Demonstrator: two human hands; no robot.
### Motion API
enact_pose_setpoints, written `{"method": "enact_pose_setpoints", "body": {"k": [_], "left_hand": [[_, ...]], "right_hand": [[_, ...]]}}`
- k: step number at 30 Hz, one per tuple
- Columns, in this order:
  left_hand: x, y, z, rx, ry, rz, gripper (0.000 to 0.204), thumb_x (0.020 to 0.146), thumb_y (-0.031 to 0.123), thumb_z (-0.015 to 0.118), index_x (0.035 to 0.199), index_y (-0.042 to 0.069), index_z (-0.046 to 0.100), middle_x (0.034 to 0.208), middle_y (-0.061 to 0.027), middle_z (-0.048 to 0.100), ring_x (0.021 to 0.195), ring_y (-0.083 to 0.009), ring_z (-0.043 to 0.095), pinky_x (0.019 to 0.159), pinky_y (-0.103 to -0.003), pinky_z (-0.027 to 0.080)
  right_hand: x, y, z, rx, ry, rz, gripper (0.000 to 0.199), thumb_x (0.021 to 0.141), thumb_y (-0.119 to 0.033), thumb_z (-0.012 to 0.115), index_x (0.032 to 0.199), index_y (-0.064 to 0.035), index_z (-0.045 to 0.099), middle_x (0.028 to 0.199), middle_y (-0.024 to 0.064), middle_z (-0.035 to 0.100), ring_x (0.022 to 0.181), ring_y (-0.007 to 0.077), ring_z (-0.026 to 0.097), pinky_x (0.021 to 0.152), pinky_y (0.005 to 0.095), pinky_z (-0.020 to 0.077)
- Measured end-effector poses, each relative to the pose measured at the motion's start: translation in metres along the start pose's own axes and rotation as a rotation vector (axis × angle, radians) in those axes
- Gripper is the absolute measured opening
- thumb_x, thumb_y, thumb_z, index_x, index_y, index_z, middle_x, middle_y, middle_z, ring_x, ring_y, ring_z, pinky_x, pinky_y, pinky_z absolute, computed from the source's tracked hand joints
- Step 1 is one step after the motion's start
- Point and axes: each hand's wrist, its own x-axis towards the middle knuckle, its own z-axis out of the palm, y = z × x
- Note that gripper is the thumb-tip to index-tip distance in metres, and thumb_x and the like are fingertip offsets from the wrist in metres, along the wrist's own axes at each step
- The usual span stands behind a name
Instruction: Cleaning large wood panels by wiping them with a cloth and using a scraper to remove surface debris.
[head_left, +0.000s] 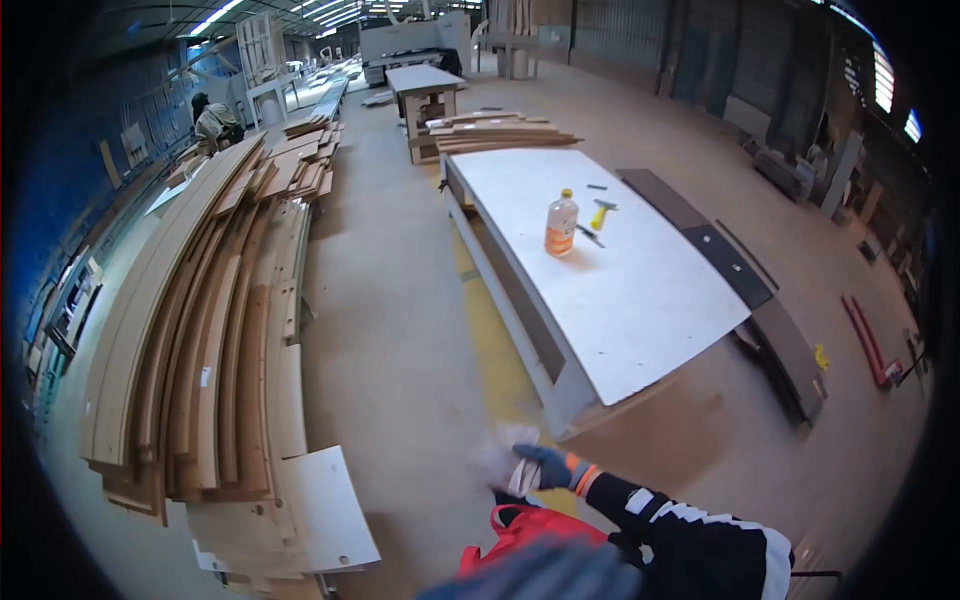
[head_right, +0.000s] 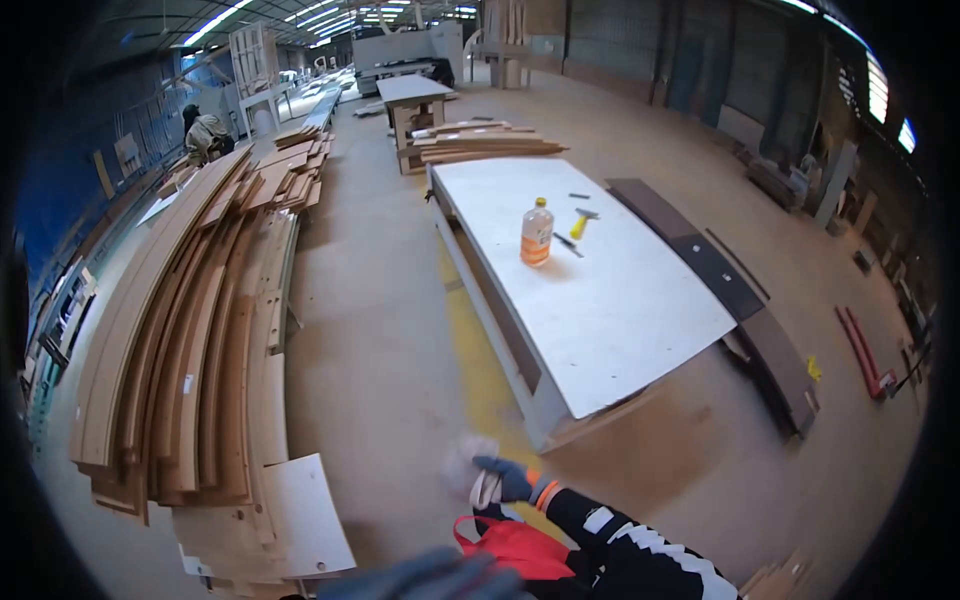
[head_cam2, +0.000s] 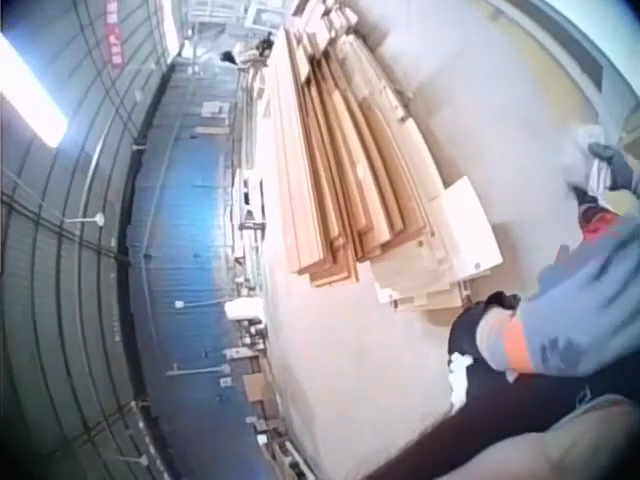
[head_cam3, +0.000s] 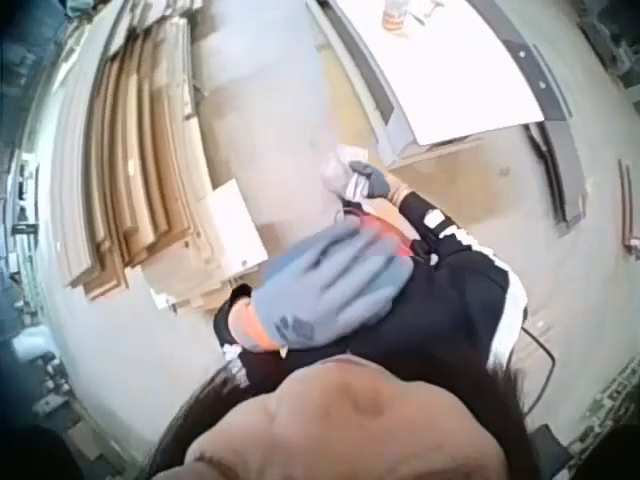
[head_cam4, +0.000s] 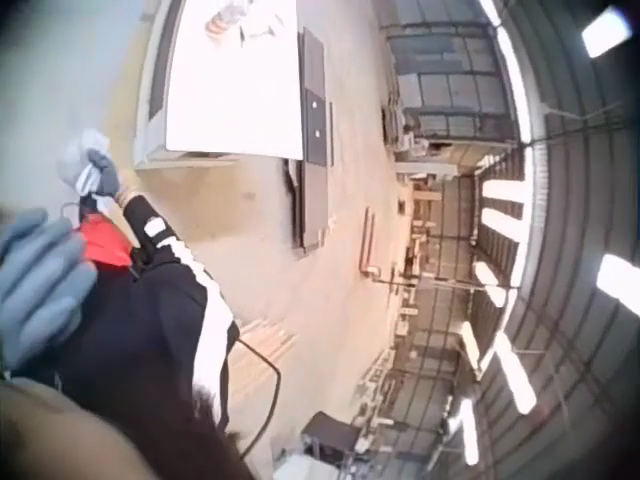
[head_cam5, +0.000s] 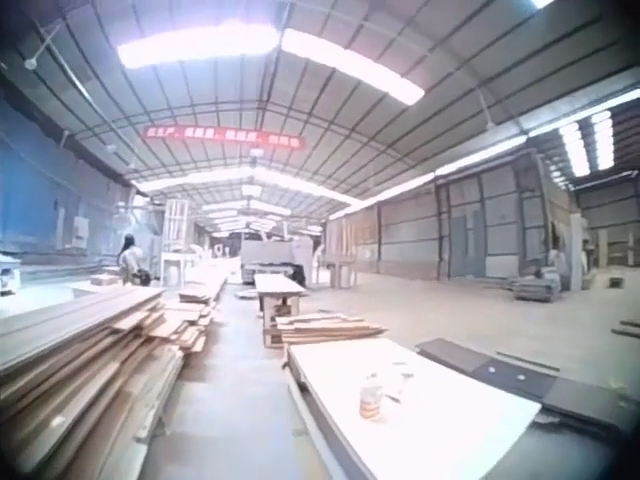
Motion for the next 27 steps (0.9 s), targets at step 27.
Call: {"method": "enact_pose_setpoints", "body": {"k": [27], "left_hand": [[-0.357,-0.305,0.03,0.599,0.37,-1.717,0.062,0.084,0.018,0.071,0.138,0.001,0.046,0.139,-0.0192,0.05,0.132,-0.0377,0.042,0.108,-0.045,0.033]], "right_hand": [[0.435,-0.119,0.433,-0.737,-0.728,0.361,0.061,0.092,-0.046,0.057,0.136,-0.0054,0.046,0.123,0.0103,0.058,0.107,0.0186,0.059,0.089,0.0322,0.049]]}}
